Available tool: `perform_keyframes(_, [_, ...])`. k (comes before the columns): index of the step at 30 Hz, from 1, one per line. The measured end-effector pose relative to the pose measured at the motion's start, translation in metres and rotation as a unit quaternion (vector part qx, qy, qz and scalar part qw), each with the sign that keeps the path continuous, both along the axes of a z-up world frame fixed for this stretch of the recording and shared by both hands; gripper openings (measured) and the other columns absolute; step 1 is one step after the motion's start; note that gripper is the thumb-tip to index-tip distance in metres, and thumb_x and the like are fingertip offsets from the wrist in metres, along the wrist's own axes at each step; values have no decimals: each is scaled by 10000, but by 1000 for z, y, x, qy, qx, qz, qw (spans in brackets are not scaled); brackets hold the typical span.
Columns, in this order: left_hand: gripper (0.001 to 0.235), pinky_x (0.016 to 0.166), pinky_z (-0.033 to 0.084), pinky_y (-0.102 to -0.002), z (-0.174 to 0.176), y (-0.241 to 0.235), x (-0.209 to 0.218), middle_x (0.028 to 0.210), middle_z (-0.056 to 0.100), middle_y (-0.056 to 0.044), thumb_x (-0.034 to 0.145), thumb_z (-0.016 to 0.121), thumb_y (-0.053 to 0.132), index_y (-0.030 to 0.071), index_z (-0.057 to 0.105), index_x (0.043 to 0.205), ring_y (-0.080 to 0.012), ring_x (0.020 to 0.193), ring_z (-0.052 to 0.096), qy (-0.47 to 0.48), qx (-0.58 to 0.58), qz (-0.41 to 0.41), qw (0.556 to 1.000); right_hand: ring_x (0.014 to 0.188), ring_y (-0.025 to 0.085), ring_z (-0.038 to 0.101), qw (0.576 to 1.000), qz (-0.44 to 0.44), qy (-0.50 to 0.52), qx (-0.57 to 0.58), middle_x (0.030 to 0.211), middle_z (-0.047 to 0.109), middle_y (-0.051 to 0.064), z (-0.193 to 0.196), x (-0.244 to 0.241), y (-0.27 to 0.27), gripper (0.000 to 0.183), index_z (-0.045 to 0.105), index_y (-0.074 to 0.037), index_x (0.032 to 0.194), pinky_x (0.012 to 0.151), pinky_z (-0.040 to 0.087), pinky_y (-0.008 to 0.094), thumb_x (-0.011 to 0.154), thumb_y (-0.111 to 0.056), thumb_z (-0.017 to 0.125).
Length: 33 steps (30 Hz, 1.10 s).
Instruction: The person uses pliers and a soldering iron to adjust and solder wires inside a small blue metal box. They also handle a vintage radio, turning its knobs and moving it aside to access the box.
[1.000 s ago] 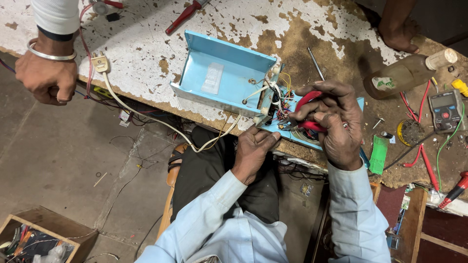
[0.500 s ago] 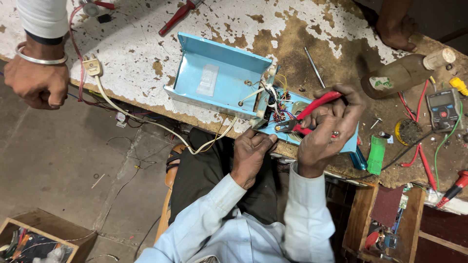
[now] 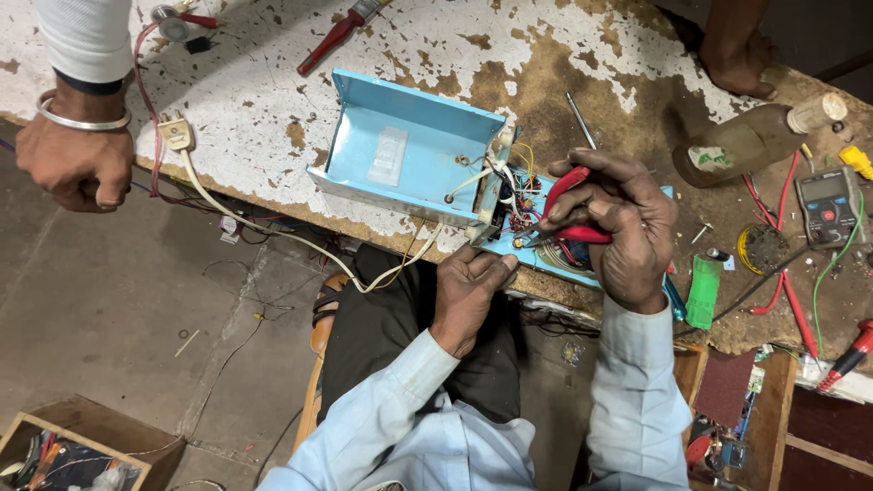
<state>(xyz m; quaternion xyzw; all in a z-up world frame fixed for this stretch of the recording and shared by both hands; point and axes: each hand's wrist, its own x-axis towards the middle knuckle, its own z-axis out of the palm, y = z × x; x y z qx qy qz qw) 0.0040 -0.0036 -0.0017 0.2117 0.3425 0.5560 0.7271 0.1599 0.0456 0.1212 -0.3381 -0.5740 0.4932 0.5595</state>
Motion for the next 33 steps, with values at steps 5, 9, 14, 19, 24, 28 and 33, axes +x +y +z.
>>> perform_keyframes(5, [272, 847, 594, -265, -1, 0, 1, 1030, 738, -136, 951, 702, 14, -92, 596, 1177, -128, 911, 699, -8, 0, 2, 1000, 915, 257, 713, 1000, 12, 25, -7, 1312, 637, 310, -2, 4, -1, 459, 539, 99, 1404, 815, 654, 434, 963, 9, 450])
perform_keyframes(9, [252, 853, 600, -278, -2, 0, 1, 1031, 739, -142, 962, 712, 20, -104, 590, 1145, -131, 911, 700, -4, -2, 4, 1000, 931, 270, 720, 999, 24, 25, -11, 1296, 643, 303, -7, 6, 0, 451, 548, 89, 1393, 810, 661, 436, 960, 6, 451])
perform_keyframes(14, [284, 838, 592, -263, 1, 0, 1, 1009, 740, -120, 937, 710, 36, -72, 602, 1176, -114, 890, 697, -2, -9, 2, 1000, 833, 244, 718, 999, 24, 31, 7, 1215, 655, 286, -11, 9, 1, 359, 576, 56, 1325, 778, 645, 390, 1002, 27, 423])
perform_keyframes(19, [276, 800, 595, -254, 5, 2, 1, 939, 753, -102, 906, 731, 55, -78, 618, 1121, -106, 831, 700, 10, -23, 3, 1000, 769, 216, 696, 999, 40, 1, 25, 1159, 670, 253, -8, 9, 7, 310, 582, 37, 1290, 734, 616, 351, 1038, 57, 402])
perform_keyframes(24, [267, 656, 609, -265, 1, 11, 8, 747, 636, -46, 920, 798, 100, -85, 612, 971, -105, 656, 634, 99, -79, 21, 992, 761, 188, 655, 999, 37, -22, 2, 1203, 659, 226, -6, 15, 3, 286, 573, 21, 1255, 615, 569, 305, 1023, 51, 408])
perform_keyframes(28, [166, 516, 525, -253, 0, 17, 6, 679, 655, -13, 854, 763, 60, -12, 624, 910, -95, 559, 613, 142, -74, 2, 987, 714, 155, 637, 999, 42, -2, -9, 1208, 675, 230, -4, 15, 3, 282, 562, 15, 1268, 565, 508, 257, 1036, 19, 403])
perform_keyframes(33, [302, 535, 593, -271, -6, 17, 10, 654, 553, 4, 867, 806, 5, -29, 508, 831, -106, 563, 632, 119, -77, 28, 989, 582, 64, 510, 998, 56, -8, 36, 1159, 649, 207, -13, 16, -5, 255, 535, 8, 1296, 543, 434, 222, 1073, -1, 411])
